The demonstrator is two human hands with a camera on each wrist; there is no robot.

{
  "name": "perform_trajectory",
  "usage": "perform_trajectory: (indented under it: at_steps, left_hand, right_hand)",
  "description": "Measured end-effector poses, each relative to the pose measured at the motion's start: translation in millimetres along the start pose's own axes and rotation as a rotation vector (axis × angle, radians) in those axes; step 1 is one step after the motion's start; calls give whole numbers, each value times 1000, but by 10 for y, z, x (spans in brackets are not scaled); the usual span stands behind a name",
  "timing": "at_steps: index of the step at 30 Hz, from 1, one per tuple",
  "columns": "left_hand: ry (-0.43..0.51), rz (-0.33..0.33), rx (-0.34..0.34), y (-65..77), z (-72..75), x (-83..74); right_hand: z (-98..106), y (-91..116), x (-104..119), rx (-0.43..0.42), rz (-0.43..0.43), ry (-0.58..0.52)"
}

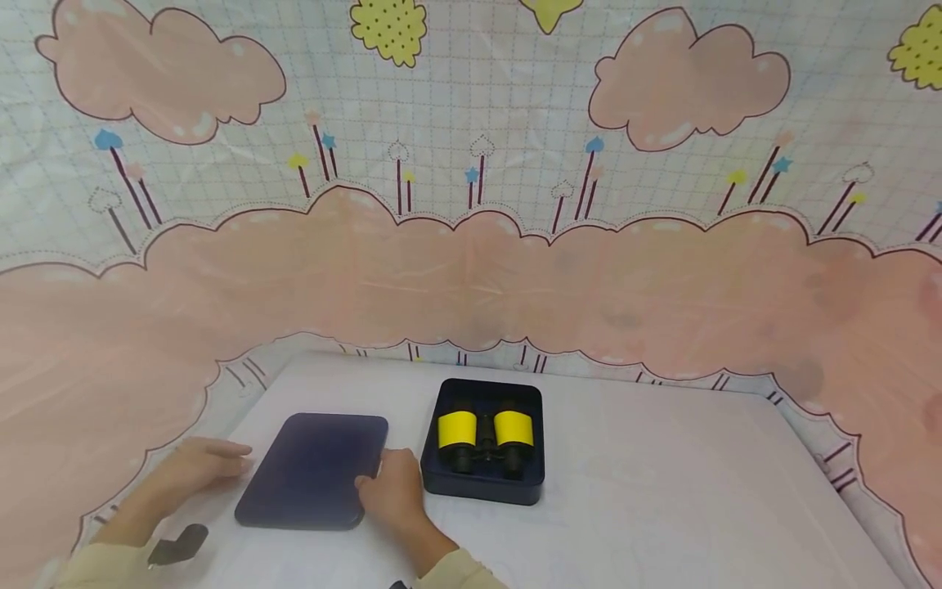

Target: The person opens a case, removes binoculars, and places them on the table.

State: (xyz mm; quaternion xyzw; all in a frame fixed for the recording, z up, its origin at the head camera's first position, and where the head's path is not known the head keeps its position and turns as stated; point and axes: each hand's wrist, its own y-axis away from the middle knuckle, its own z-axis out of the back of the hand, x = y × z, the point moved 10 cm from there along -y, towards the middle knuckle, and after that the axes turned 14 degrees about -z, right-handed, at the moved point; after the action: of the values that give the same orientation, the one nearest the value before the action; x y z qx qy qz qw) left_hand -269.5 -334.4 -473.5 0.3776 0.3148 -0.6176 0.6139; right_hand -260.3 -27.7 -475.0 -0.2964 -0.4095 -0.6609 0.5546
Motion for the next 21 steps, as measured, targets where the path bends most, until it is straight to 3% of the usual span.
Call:
perform_trajectory:
  at_steps: [3,6,13,21]
  left_hand:
    - [12,-17,-11,34,38,-72]
    - [94,-39,-4,93,-6,-176]
    - [288,-80,36,201,-228,-443]
    - [451,-156,138,187,-505,-733]
  right_hand:
    - [51,72,47,-22,28,38]
    - [100,151,99,15,39,-12]
    - [290,274,186,87,31,-149]
    - [607,293,184,82,43,-170]
